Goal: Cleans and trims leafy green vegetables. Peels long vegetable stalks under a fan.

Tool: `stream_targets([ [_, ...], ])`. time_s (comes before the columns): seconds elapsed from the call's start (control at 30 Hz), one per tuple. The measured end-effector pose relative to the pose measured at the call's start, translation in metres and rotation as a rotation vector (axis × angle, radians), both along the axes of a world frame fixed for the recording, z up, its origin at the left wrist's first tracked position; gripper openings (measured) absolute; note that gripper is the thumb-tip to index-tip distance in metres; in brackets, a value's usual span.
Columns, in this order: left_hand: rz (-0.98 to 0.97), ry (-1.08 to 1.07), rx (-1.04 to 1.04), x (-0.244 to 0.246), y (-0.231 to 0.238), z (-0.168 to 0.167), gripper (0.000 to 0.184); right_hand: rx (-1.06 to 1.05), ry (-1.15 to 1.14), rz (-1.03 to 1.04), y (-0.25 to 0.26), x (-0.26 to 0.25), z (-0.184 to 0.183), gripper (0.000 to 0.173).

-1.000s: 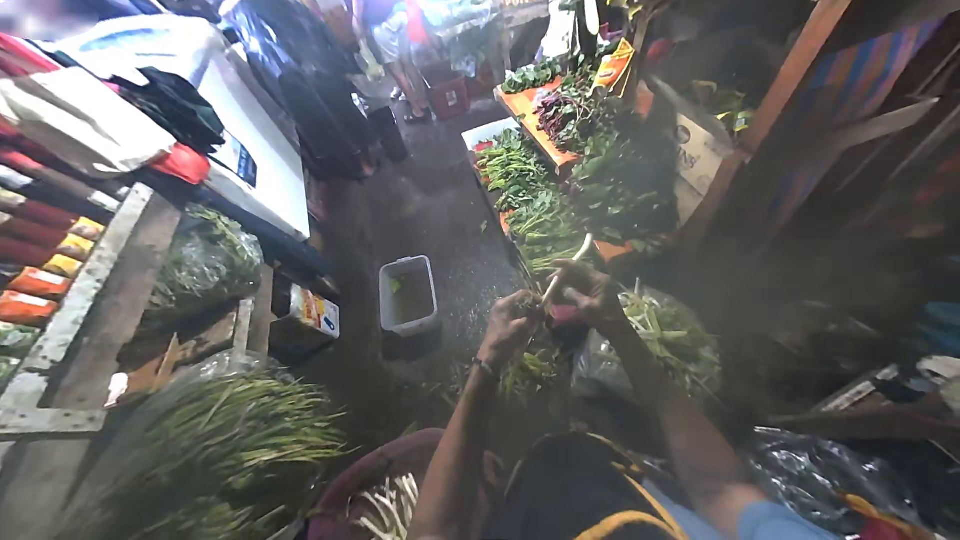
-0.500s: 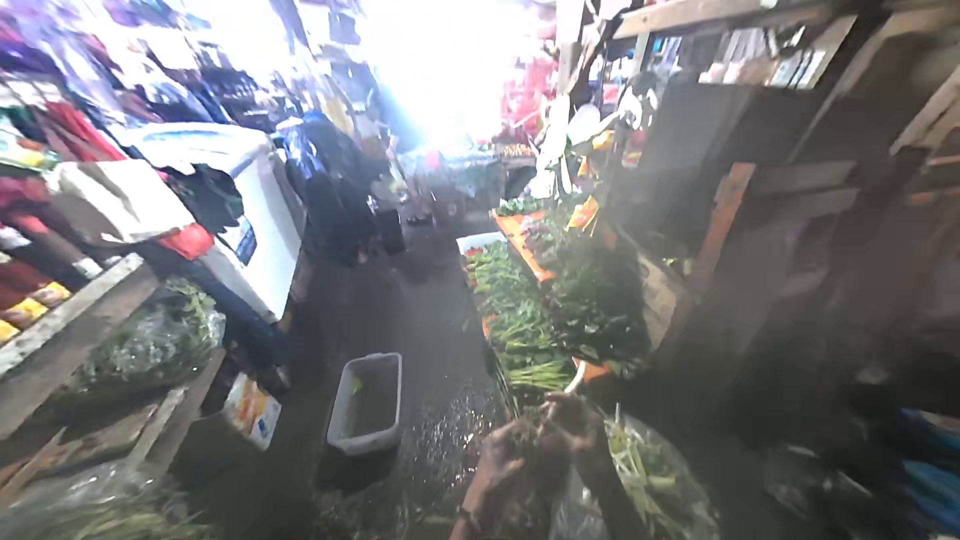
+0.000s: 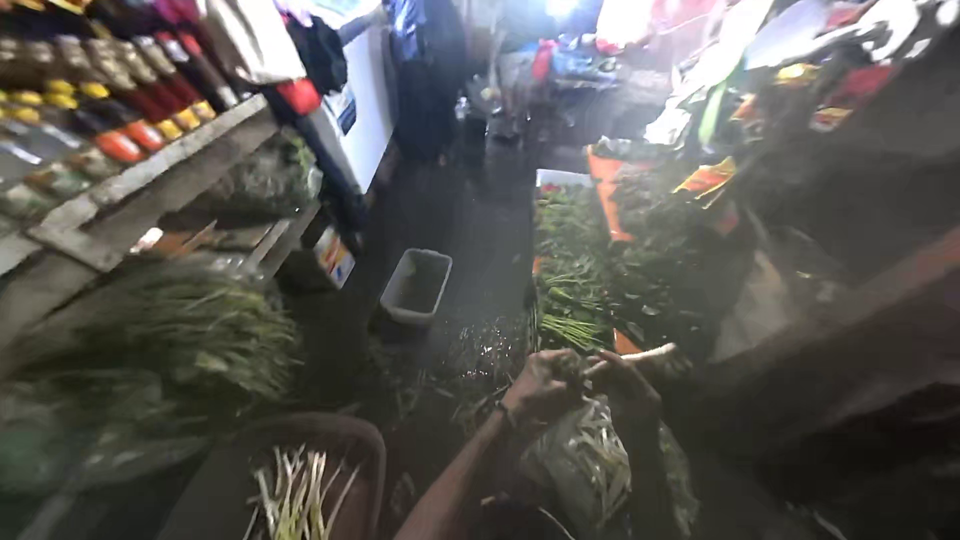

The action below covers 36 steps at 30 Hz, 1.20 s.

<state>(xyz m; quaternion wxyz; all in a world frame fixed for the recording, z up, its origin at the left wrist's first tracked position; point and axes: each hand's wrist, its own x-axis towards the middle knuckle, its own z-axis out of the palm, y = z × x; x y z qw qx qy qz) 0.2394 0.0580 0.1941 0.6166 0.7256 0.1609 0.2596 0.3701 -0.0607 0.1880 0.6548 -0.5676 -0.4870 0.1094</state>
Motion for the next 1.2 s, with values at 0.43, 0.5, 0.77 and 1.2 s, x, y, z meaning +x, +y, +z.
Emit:
stream_targets([
  [0.43, -0.093, -0.208, -0.081, 0.025, 0.085, 0.02, 0.021, 0.15, 0.057, 0.019, 0.091, 0.018, 0.034, 0.025],
  [0.5, -0.159, -0.239, -0.096, 0.024, 0.115, 0.025, 0.02, 0.151, 0.02, -0.008, 0.112, 0.013, 0.045, 0.025],
  [0.77, -0.466, -0.342, -0.03, 0.04, 0.247, 0.081, 0.017, 0.16, -0.134, -0.175, 0.206, -0.001, 0.095, 0.034],
  [1.2, -0.619, -0.391, 0.026, 0.103, 0.389, 0.103, 0.019, 0.154, -0.393, -0.438, 0.33, 0.036, 0.109, 0.026],
])
